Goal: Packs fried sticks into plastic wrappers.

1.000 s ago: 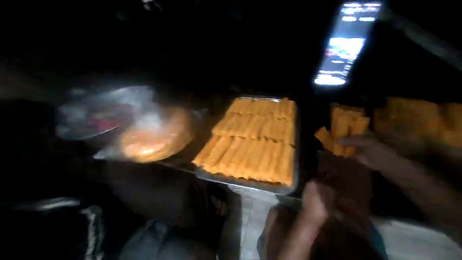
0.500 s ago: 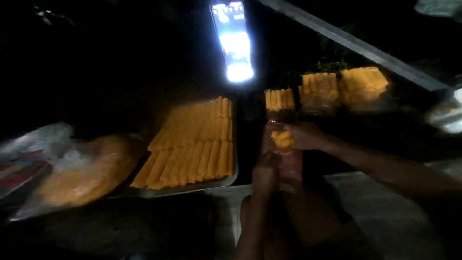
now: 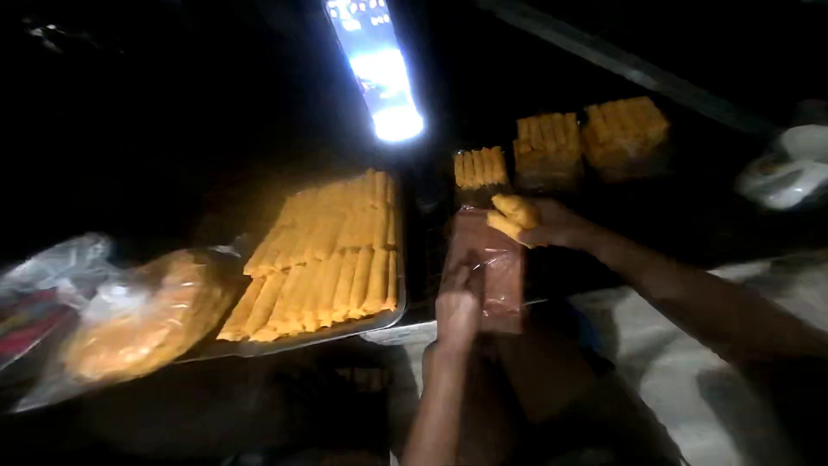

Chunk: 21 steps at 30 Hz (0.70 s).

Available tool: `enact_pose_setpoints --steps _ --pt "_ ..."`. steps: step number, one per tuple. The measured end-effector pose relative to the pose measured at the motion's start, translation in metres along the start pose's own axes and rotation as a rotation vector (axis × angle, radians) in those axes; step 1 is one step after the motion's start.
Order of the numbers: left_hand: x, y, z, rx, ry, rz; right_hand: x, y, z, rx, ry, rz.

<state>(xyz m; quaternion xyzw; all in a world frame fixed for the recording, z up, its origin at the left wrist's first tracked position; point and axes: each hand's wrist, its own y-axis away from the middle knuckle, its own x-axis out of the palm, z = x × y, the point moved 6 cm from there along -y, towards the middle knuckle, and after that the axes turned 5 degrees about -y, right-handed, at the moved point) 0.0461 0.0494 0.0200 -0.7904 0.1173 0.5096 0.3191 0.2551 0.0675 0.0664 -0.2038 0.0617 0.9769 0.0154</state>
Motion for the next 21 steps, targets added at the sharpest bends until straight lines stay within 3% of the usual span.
enact_pose_setpoints --steps 3,5,10,15,21 --pt "-0.003 -0.005 -0.011 -0.044 -0.032 0.106 0.007 0.051 -0.002 0.106 -0.540 0.025" --pt "-0.008 -0.010 -0.023 -0.054 -0.054 0.115 0.022 0.080 -0.002 0.186 -0.617 0.103" --pt "-0.020 -0.013 -0.041 -0.091 0.028 0.084 0.040 0.092 -0.017 0.199 -0.515 0.085" --pt "-0.031 -0.011 -0.042 -0.216 0.203 0.173 0.038 0.089 -0.020 0.170 -0.288 0.012" --pt "-0.034 -0.018 -0.047 -0.264 0.285 0.290 0.036 0.094 -0.018 0.013 -0.047 -0.003"
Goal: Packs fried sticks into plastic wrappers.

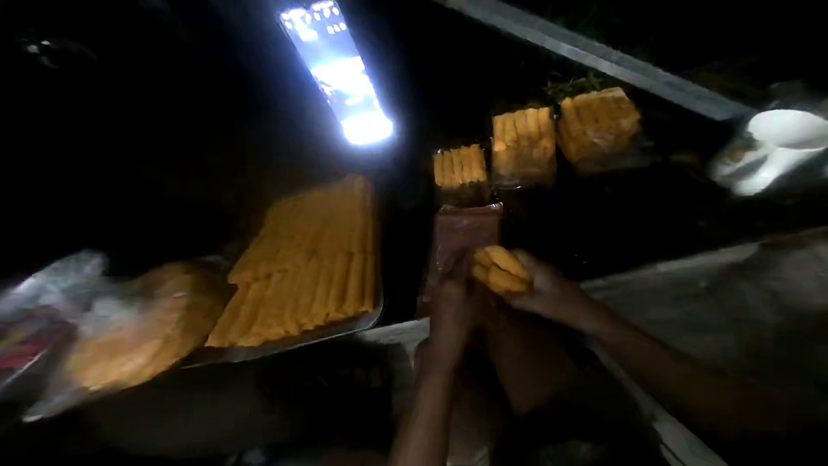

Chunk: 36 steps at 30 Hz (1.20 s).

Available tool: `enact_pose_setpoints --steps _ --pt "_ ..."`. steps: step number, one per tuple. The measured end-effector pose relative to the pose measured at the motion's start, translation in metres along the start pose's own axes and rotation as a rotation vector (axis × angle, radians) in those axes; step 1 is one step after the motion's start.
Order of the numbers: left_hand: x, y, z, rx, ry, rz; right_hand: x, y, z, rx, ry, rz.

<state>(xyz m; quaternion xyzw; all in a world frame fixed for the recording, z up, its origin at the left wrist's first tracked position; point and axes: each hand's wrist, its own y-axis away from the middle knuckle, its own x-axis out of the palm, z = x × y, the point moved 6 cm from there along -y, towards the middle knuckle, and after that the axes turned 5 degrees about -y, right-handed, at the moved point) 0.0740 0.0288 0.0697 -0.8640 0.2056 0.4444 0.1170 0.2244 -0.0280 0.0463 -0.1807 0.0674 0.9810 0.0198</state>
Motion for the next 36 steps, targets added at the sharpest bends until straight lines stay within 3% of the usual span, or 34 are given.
enact_pose_setpoints --steps 7,11,15,20,23,28,33,36 --pt "-0.001 0.000 -0.016 0.085 -0.159 0.010 0.000 0.001 0.004 -0.049 0.254 0.041" --pt "0.011 0.008 -0.036 0.339 -0.301 -0.186 0.002 0.001 0.011 0.015 0.306 0.072" --pt "0.027 0.018 -0.048 0.489 -0.447 -0.259 -0.003 -0.006 0.007 0.061 0.278 0.041" --pt "0.032 0.028 -0.032 0.510 -0.394 -0.318 -0.009 -0.004 -0.007 0.271 -0.281 0.070" --pt "0.035 0.028 -0.017 0.427 -0.271 -0.270 0.003 0.000 -0.011 0.367 -0.538 0.142" --pt "0.041 0.031 -0.012 0.357 -0.098 -0.223 0.010 -0.007 -0.010 0.323 -0.661 0.188" --pt "0.047 0.031 -0.005 0.392 -0.055 -0.249 0.014 -0.006 -0.015 0.313 -0.729 0.034" --pt "0.041 0.025 -0.007 0.326 -0.031 -0.135 0.016 -0.004 -0.012 0.297 -0.696 0.056"
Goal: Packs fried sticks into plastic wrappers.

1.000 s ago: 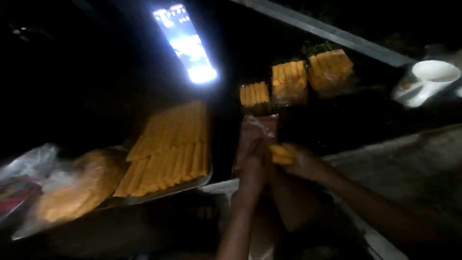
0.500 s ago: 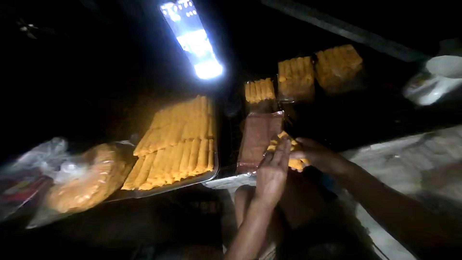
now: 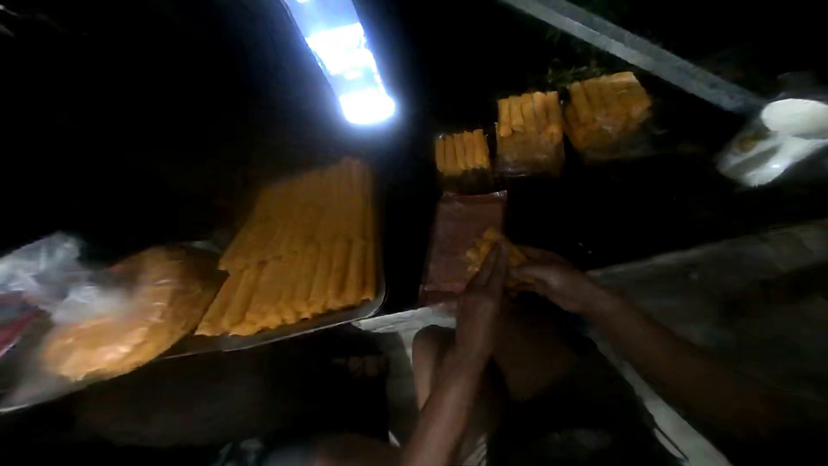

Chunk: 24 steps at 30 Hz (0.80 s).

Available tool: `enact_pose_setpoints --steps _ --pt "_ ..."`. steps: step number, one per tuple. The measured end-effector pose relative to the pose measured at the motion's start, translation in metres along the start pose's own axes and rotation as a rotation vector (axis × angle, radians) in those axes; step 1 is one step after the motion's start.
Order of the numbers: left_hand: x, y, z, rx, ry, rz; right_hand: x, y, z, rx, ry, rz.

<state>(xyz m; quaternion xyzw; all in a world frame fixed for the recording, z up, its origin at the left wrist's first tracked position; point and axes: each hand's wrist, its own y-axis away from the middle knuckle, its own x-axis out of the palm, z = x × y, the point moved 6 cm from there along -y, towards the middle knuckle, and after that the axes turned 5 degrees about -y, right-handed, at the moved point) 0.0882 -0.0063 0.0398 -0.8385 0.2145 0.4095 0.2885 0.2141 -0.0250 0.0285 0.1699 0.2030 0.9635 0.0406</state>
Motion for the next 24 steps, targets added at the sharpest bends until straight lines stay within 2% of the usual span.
enact_pose_setpoints --steps 3,5,10,17,21,24 --pt "-0.004 -0.005 -0.001 -0.025 -0.025 0.078 0.005 -0.003 0.005 0.039 0.072 0.047" --pt "-0.002 -0.004 -0.001 0.013 -0.024 0.031 0.006 -0.008 0.006 0.014 0.049 0.053" --pt "-0.002 0.000 0.000 0.041 0.064 -0.091 0.009 -0.009 -0.003 -0.153 -0.239 0.000" --pt "-0.001 0.000 -0.018 0.162 0.005 -0.201 0.020 -0.005 0.001 -0.245 -0.447 -0.046" --pt "0.005 0.002 -0.016 0.208 0.019 -0.201 0.019 -0.017 0.000 -0.206 -0.303 -0.144" --pt "0.011 0.004 -0.013 0.169 0.038 -0.160 0.020 -0.030 -0.009 -0.134 -0.509 -0.200"
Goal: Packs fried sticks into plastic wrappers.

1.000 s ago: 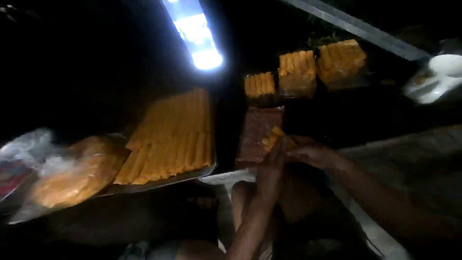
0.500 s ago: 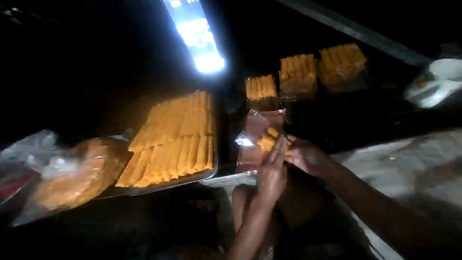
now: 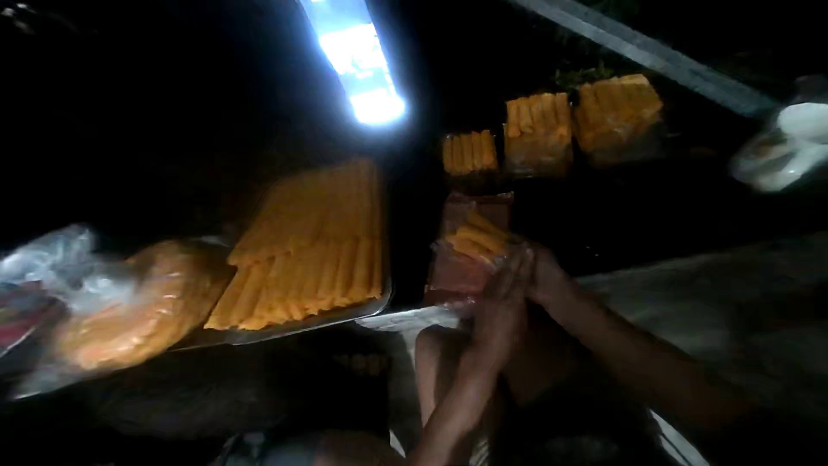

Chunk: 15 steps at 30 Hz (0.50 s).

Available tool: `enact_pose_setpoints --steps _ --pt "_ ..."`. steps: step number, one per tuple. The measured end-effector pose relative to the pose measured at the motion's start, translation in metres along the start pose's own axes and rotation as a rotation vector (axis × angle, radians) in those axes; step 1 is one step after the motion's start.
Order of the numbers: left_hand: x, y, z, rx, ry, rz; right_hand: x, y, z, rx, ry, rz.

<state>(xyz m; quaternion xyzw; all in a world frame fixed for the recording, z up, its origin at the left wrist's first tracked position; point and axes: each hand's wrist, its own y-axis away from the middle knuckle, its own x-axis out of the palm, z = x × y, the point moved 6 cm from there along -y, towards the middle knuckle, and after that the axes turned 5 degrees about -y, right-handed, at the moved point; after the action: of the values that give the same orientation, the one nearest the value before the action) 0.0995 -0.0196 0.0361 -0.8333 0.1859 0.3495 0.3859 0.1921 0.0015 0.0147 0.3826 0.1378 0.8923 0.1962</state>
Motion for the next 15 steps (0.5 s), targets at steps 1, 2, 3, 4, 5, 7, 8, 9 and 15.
enact_pose_setpoints --steps 1,2,3,4,5,7,8,9,15 --pt "0.002 0.001 0.000 -0.014 0.003 0.008 -0.001 -0.002 -0.001 0.011 0.012 -0.003" --pt "0.003 0.001 0.000 -0.018 0.010 0.005 -0.001 -0.003 -0.002 0.023 0.050 -0.015" --pt "0.004 0.002 -0.001 -0.012 0.020 0.001 -0.003 -0.004 -0.001 0.023 0.095 0.004" --pt "0.003 0.003 -0.003 -0.012 0.034 0.008 -0.004 -0.004 0.000 0.017 0.121 0.039" --pt "0.001 0.003 -0.005 -0.005 0.045 0.016 -0.005 -0.002 0.003 -0.004 0.181 0.101" --pt "-0.011 0.000 -0.010 0.005 0.059 0.026 -0.009 0.003 0.013 -0.060 0.383 0.192" --pt "-0.019 -0.001 -0.008 0.002 0.054 0.032 -0.012 0.006 0.019 -0.074 0.489 0.203" --pt "-0.028 -0.003 -0.002 -0.024 0.037 0.019 -0.016 0.010 0.025 -0.072 0.558 0.190" --pt "-0.065 -0.020 0.078 -0.458 -0.085 0.069 -0.044 0.027 0.050 -0.192 0.841 0.086"
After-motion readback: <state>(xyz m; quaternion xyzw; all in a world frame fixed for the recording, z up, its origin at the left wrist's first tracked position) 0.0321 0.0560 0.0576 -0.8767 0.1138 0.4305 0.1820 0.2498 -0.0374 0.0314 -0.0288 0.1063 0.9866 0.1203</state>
